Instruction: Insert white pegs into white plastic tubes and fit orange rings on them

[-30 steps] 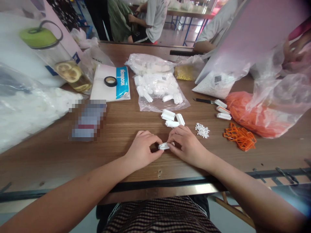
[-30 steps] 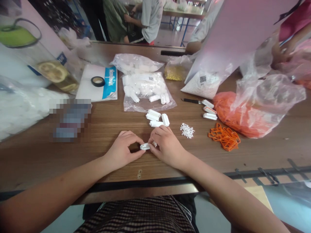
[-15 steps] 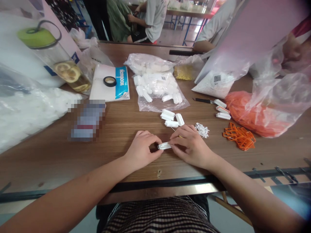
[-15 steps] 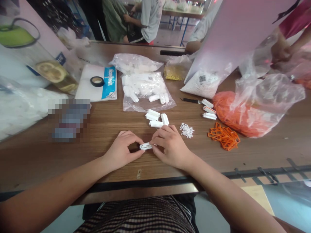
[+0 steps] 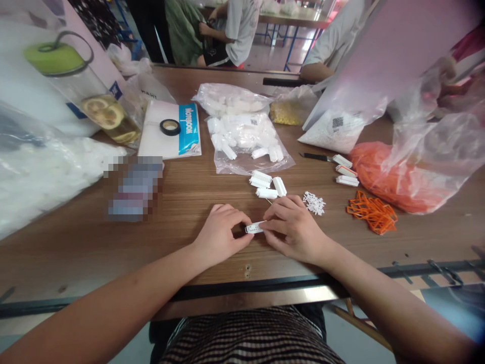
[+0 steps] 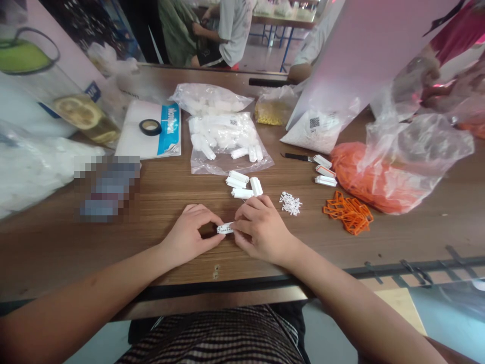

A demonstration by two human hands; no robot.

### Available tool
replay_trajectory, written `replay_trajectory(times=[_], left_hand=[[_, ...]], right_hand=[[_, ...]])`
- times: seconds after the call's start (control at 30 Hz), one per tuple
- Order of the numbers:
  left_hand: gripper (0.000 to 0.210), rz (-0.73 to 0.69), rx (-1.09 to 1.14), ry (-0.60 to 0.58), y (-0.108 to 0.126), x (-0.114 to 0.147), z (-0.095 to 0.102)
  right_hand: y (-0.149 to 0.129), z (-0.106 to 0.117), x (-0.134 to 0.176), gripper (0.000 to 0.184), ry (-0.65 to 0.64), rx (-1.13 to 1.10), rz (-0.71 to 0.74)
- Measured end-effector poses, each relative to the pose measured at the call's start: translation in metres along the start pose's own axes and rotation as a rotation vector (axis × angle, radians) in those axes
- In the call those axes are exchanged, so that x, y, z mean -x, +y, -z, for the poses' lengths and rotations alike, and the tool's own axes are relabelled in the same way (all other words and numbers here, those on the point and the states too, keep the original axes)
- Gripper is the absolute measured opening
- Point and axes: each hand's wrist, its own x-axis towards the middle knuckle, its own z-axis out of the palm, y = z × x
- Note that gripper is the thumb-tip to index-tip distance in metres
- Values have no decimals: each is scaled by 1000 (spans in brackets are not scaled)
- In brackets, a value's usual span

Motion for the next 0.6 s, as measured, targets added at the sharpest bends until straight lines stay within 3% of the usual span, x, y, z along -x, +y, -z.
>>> replay_trajectory(times=[0.2, 0.37, 0.6], left_hand=[[8, -1, -5, 4, 0, 0, 0], [7, 7, -8, -5, 1, -1, 1], [7, -5, -5, 0, 0, -1, 0]], right_hand=[[3, -3, 1, 17, -7, -71, -14], [12, -7, 6, 13, 92, -241, -73], [6, -8, 4, 13, 74, -152, -52]])
